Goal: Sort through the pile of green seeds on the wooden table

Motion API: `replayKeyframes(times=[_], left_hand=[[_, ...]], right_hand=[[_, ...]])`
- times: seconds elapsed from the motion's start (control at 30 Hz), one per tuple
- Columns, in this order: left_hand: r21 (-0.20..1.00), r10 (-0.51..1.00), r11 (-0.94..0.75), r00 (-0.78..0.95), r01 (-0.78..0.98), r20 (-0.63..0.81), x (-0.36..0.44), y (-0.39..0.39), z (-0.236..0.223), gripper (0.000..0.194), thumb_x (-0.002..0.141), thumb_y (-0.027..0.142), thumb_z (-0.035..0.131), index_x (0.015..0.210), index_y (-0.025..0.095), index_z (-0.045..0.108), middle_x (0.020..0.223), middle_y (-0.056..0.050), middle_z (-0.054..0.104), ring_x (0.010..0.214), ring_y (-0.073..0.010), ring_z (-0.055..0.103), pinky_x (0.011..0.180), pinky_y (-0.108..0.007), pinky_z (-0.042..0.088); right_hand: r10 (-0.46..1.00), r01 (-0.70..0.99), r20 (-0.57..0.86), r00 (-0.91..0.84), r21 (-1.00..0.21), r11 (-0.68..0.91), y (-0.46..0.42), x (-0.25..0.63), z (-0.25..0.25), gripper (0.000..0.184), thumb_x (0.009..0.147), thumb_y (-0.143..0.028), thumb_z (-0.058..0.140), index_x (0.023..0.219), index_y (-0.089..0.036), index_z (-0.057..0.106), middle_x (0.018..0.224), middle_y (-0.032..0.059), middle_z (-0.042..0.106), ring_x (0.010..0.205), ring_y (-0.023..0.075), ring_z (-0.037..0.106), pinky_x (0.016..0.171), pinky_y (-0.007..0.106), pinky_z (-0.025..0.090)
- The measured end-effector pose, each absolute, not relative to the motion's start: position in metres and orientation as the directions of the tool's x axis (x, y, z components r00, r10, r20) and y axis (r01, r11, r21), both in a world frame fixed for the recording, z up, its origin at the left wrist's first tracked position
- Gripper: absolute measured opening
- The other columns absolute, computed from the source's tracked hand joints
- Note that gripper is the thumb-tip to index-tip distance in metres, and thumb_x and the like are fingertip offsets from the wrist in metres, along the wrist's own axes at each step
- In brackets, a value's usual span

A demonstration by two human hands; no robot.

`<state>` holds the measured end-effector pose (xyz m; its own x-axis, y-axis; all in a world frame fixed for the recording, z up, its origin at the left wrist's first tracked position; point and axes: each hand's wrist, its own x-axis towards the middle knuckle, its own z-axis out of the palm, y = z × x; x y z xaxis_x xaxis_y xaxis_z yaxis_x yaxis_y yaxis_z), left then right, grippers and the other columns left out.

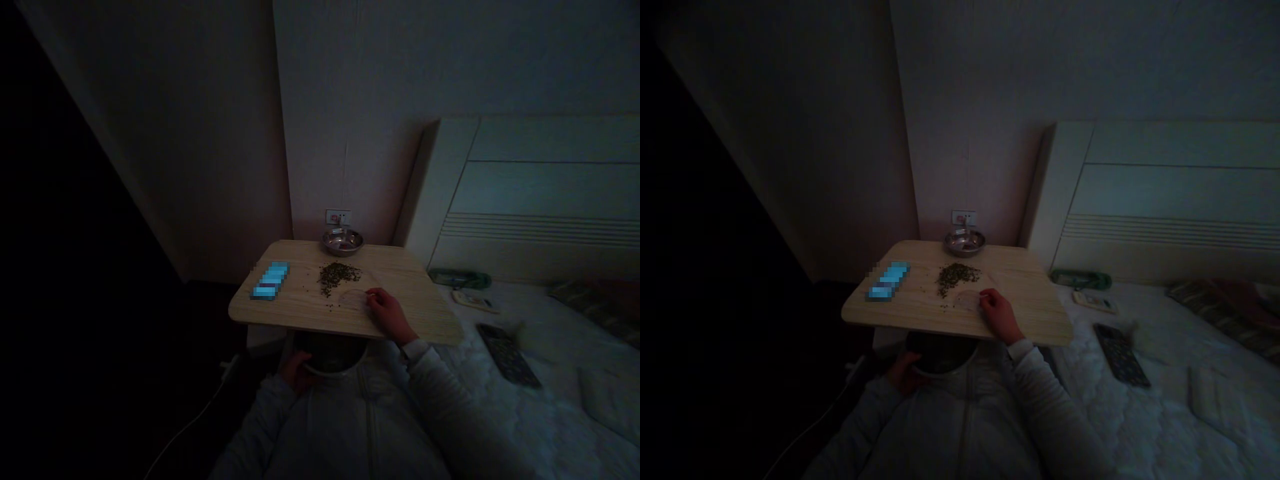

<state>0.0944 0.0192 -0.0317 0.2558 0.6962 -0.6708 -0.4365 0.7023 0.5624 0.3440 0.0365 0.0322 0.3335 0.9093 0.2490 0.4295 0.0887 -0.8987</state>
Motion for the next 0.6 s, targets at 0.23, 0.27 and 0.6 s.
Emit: replayKeyframes(times=[0.23,0.27,0.6], left_hand=[[0.532,0.67,0.73,0.292,-0.429,-0.683,0.094,0.0211,-0.0323,0.012,0.074,0.007,0.056,0.072,0.019,0.057,0.065,-0.002,0.07,0.087,-0.023,0.07,0.085,-0.039,0.055],[0.534,0.67,0.73,0.294,-0.427,-0.681,0.0937,0.0211,-0.0326,0.012,0.073,0.007,0.057,0.072,0.019,0.058,0.065,-0.003,0.07,0.091,-0.0243,0.07,0.086,-0.04,0.055],[0.551,0.694,0.71,0.307,-0.438,-0.651,0.0916,0.0228,-0.0392,0.01,0.068,0.008,0.063,0.073,0.017,0.061,0.074,-0.008,0.072,0.107,-0.0307,0.064,0.091,-0.045,0.052]], right_hand=[[0.938,0.475,0.242,0.249,-0.874,0.1,0.0319,0.3438,0.0341,0.028,0.071,-0.038,0.051,0.086,-0.018,0.062,0.061,-0.001,0.06,0.059,0.0156,0.053,0.059,0.028,0.04],[0.941,0.477,0.237,0.242,-0.873,0.098,0.0313,0.343,0.0348,0.027,0.071,-0.038,0.051,0.086,-0.018,0.062,0.06,-0.0012,0.06,0.058,0.0153,0.053,0.058,0.028,0.04],[0.959,0.484,0.209,0.189,-0.87,0.094,0.0274,0.3393,0.0369,0.025,0.071,-0.037,0.052,0.084,-0.018,0.063,0.059,-0.0019,0.058,0.058,0.0142,0.051,0.057,0.026,0.039]])
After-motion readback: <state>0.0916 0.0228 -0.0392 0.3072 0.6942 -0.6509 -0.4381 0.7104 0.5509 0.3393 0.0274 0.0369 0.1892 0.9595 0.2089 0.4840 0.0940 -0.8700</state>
